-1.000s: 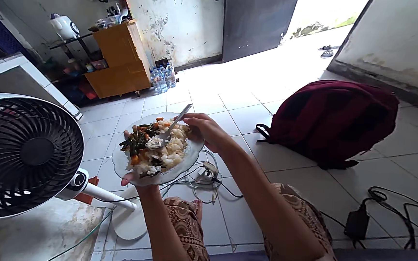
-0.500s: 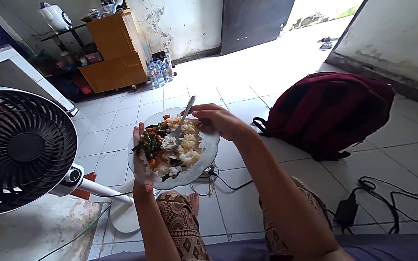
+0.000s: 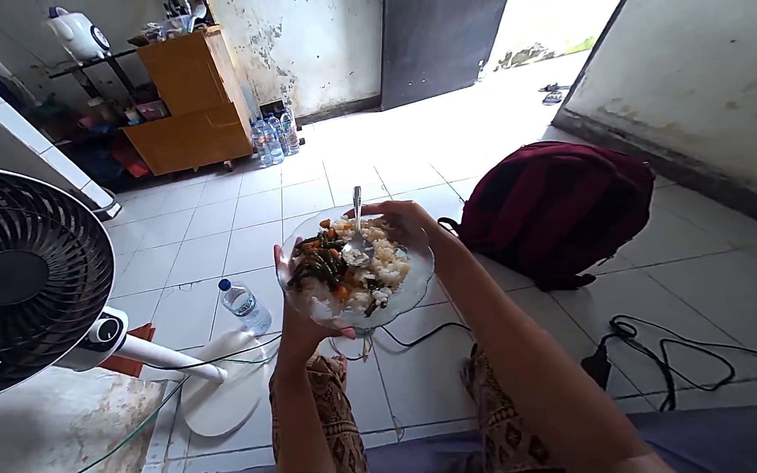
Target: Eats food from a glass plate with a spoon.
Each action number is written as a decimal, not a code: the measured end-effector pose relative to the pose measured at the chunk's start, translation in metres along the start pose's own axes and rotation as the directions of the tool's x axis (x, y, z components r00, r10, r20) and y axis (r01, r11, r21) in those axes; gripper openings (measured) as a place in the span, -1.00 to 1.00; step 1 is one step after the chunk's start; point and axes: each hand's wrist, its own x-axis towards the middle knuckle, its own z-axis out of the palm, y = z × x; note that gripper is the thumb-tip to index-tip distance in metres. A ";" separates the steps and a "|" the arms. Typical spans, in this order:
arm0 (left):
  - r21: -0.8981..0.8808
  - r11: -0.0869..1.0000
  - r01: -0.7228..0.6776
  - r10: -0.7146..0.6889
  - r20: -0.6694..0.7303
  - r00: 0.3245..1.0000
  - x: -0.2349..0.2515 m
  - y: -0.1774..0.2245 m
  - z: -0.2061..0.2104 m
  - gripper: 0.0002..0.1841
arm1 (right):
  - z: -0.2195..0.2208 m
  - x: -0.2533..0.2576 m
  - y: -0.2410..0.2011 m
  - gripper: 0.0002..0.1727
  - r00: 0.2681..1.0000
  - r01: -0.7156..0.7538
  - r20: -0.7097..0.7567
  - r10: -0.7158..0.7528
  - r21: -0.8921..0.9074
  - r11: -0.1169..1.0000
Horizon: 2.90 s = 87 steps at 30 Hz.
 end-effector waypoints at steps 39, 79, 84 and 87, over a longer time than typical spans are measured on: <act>0.210 0.976 0.053 -0.070 0.073 0.995 -0.002 -0.002 -0.001 0.64 | -0.007 -0.024 -0.007 -0.55 0.990 -0.005 -0.138 0.000 -0.037 0.999; 0.172 0.985 0.006 -0.037 0.178 0.983 -0.006 -0.002 -0.008 0.73 | -0.007 -0.026 -0.005 -0.53 0.992 0.000 -0.124 -0.007 -0.057 0.998; 0.157 0.987 -0.038 0.004 0.209 0.978 -0.003 -0.012 -0.011 0.74 | -0.004 -0.031 -0.012 -0.53 0.991 -0.013 -0.131 0.006 -0.056 0.998; 0.163 0.987 0.000 -0.030 0.182 0.983 -0.004 -0.005 -0.008 0.73 | -0.002 -0.032 -0.014 -0.51 0.991 -0.023 -0.132 0.012 -0.082 0.996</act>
